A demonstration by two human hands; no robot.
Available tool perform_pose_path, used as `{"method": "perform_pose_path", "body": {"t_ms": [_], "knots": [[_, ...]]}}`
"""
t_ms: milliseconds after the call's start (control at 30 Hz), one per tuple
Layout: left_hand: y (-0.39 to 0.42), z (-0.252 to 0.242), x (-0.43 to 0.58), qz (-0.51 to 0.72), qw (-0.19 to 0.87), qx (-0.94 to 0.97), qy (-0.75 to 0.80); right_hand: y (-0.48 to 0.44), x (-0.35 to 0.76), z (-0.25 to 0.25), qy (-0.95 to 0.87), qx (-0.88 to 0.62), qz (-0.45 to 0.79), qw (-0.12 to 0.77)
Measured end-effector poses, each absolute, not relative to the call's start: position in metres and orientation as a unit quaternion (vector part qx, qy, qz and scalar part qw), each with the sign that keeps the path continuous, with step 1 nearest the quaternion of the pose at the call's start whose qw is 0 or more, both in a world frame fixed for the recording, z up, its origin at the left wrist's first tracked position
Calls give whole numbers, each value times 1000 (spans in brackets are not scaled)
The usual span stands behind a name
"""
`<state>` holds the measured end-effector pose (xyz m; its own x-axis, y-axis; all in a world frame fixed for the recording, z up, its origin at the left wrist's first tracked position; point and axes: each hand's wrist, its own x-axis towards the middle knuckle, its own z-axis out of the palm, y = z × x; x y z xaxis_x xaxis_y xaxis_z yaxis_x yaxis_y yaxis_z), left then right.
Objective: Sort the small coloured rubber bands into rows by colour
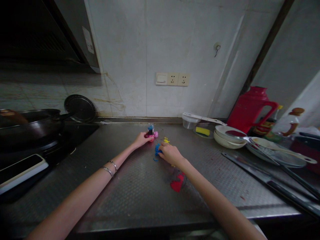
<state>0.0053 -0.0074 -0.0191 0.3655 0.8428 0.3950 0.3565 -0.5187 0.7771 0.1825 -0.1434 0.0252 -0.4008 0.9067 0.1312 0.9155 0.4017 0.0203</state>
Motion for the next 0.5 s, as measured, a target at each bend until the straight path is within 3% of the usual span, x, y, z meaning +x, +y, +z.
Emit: {"method": "perform_pose_path", "body": {"t_ms": [500], "knots": [[-8,-18,5,394,267,780,405,-105,195,57,-813,-541,-4,216]]}}
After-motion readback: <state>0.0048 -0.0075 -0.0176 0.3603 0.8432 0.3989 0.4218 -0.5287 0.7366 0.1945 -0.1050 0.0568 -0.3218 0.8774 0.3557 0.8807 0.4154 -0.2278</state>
